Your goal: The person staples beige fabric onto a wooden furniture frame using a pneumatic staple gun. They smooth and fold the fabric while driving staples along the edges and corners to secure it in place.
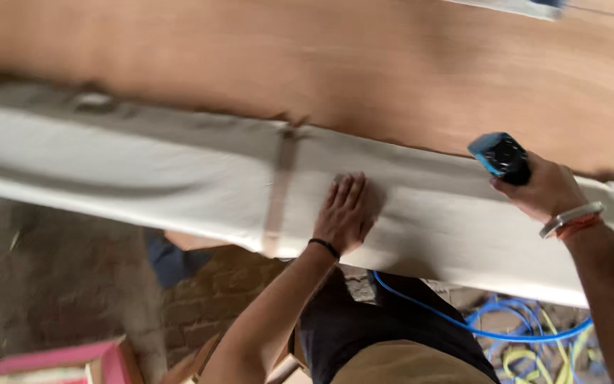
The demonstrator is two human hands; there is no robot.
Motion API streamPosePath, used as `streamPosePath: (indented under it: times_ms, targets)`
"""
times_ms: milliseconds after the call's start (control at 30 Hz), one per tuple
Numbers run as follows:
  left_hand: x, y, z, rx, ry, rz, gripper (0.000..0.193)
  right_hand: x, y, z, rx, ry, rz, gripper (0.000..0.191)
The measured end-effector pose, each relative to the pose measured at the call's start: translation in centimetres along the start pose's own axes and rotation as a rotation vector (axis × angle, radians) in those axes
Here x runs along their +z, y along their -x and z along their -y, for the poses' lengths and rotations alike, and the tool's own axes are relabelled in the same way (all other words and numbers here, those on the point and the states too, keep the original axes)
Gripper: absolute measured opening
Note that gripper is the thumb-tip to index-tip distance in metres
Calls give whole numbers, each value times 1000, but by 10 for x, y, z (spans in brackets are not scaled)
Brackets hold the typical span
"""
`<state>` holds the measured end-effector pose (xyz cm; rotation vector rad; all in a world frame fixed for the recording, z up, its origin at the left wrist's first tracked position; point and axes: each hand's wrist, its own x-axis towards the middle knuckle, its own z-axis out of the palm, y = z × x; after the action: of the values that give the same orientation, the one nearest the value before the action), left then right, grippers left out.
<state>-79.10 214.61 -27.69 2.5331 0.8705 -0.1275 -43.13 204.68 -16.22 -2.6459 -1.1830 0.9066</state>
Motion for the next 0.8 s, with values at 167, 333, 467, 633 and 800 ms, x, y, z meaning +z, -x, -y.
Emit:
streamPosePath:
  times_ms: [167, 333, 467, 633, 800]
  targets:
    - [42, -52, -118, 418, 69, 69, 78, -14, 73, -152, 321, -133, -102, 52]
    - [73, -118, -189, 400, 113, -56, 65, -4, 106, -245, 468, -208, -205, 51]
    - [63, -180, -208, 196, 84, -268, 54, 2, 117, -284, 469, -357, -195, 48]
    - [31, -213, -206, 64, -81, 44, 35, -2, 98, -282, 425, -307, -37, 46]
    - [11, -212, -200, 4, 29, 154, 34, -12, 50, -240, 118, -184, 11, 37]
